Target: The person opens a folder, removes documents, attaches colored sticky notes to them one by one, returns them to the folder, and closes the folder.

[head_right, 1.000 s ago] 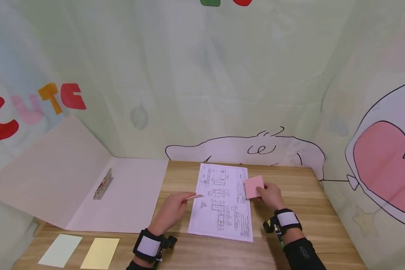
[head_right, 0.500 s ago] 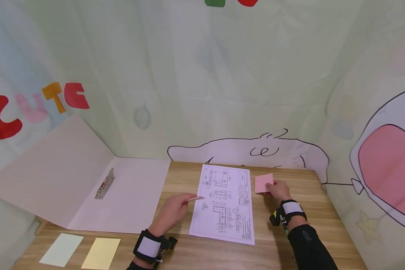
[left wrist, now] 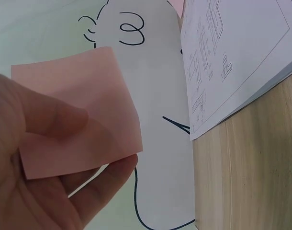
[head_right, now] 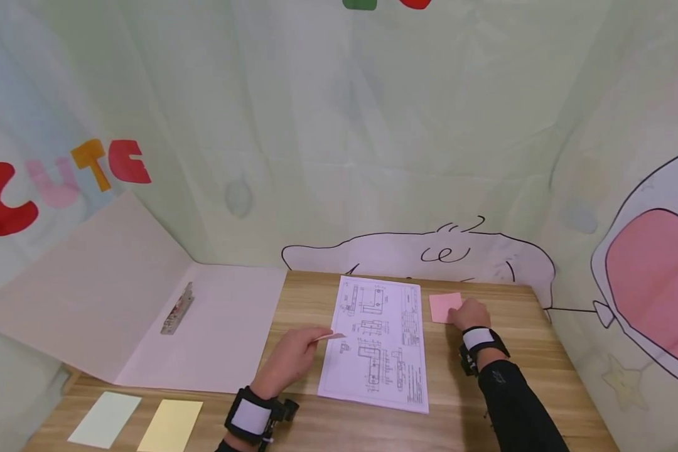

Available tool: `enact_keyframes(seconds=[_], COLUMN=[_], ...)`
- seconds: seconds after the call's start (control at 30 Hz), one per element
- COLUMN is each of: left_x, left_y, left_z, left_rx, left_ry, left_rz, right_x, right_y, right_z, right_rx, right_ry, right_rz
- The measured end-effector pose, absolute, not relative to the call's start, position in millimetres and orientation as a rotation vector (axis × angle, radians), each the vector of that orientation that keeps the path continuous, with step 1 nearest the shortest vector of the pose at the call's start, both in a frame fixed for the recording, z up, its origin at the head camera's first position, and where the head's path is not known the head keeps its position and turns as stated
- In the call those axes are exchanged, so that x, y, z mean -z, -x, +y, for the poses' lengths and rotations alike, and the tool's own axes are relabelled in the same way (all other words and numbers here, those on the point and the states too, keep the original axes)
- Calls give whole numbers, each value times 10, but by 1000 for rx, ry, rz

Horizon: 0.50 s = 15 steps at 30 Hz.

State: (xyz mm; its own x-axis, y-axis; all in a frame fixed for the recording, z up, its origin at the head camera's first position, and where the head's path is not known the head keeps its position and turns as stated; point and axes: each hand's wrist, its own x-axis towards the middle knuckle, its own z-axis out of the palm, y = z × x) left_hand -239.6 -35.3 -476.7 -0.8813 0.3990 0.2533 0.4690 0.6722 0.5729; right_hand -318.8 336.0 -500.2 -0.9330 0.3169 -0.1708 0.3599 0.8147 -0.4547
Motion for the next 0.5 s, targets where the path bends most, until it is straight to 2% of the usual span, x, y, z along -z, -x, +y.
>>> enact_keyframes(seconds=[0.5], left_x=[4785], left_y=[2376], left_z=[-311], left_rx=[944], left_ry=[735], left_rz=[-2807], right_x=[5052], right_y=[3285], right_z=[3343], right_rx=[571], right_ry=[-486], right_rz=[2943])
